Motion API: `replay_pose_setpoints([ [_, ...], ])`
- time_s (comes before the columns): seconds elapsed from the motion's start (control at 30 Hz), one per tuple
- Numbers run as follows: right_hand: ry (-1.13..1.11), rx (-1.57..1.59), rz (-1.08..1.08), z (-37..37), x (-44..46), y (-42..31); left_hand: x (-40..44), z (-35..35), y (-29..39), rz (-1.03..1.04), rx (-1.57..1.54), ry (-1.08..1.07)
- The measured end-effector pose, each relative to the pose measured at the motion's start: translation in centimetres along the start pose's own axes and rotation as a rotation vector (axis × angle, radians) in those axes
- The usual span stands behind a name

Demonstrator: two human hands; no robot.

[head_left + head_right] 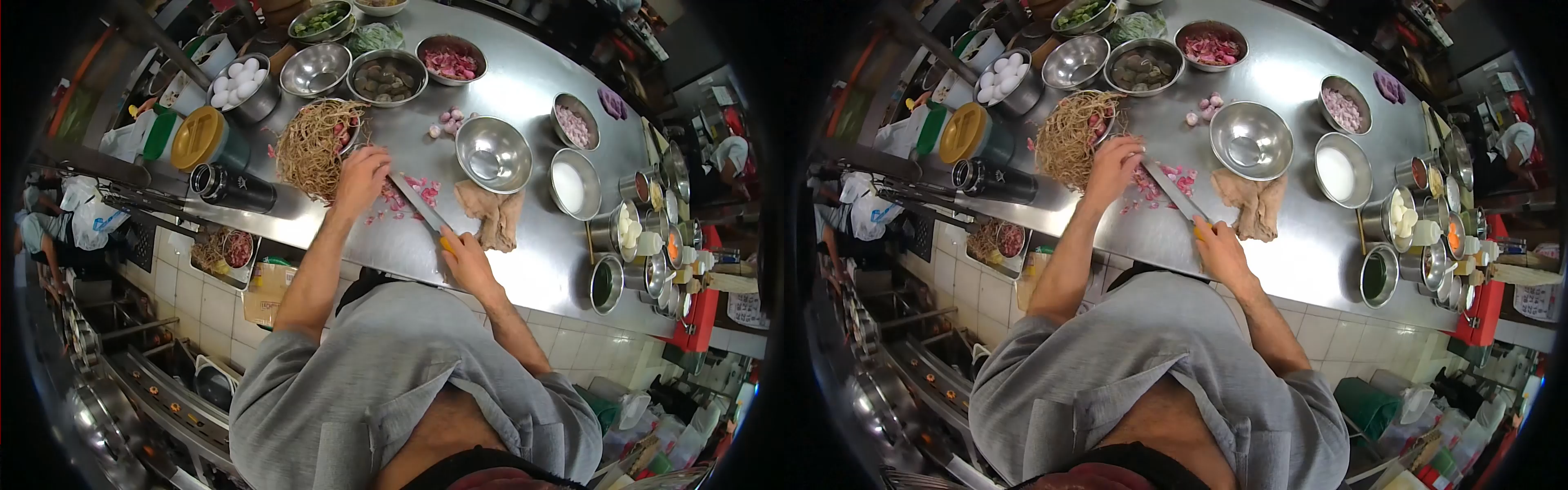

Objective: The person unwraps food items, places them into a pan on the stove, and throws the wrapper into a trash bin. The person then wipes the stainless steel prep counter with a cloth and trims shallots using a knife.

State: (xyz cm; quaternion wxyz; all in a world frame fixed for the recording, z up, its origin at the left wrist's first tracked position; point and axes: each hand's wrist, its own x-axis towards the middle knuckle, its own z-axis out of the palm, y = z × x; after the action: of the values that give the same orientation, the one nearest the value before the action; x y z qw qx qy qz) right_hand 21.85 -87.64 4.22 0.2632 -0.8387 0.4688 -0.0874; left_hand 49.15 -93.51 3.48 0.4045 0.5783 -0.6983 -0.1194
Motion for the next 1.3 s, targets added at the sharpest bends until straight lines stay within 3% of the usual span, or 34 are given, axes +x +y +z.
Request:
replay_pose_setpoints([
  [0.1,0.038,0.221,-0.020,-1.7,-1.4,-0.2,-2.6,-0.4,0.9,-0.176,-0.100,0.189],
  [0.17,0.170,0.271,-0.009,-2.0,-2.0,0.6,-4.4,0.2,1.0,-0.188,0.074,0.241],
  [0.3,0.204,0.247,0.061,-1.6,-1.9,1.7,-5.9,1.8,1.2,-0.248,0.368,0.249],
  [0.37,0.136,0.222,0.022,-0.9,-2.0,1.9,-6.4,2.3,0.7,-0.311,0.405,0.068],
  [0.5,-0.070,0.263,0.042,-2.0,-1.9,-0.5,-6.4,2.1,1.0,-0.252,0.205,-0.034],
  [0.6,0.013,0.268,0.018,-1.9,-1.3,-0.3,-5.6,-0.1,2.1,-0.127,0.064,0.065],
  [0.77,0.126,0.246,-0.048,-2.4,-0.2,0.3,-1.4,-4.5,0.9,-0.174,0.572,0.405],
  [0.9,0.063,0.288,-0.064,-1.9,0.4,0.0,2.0,-5.5,-3.3,-0.197,0.620,0.400],
  [1.1,-0.003,0.264,-0.087,-0.6,0.4,0.0,5.3,-6.3,-5.9,-0.591,0.476,0.085],
  [1.23,-0.028,0.286,-0.060,-0.7,-0.3,0.5,5.1,-6.6,-7.0,-0.628,0.261,0.089],
  [1.3,-0.017,0.297,-0.046,-1.0,-0.5,0.6,4.4,-6.4,-7.2,-0.492,0.084,0.144],
])
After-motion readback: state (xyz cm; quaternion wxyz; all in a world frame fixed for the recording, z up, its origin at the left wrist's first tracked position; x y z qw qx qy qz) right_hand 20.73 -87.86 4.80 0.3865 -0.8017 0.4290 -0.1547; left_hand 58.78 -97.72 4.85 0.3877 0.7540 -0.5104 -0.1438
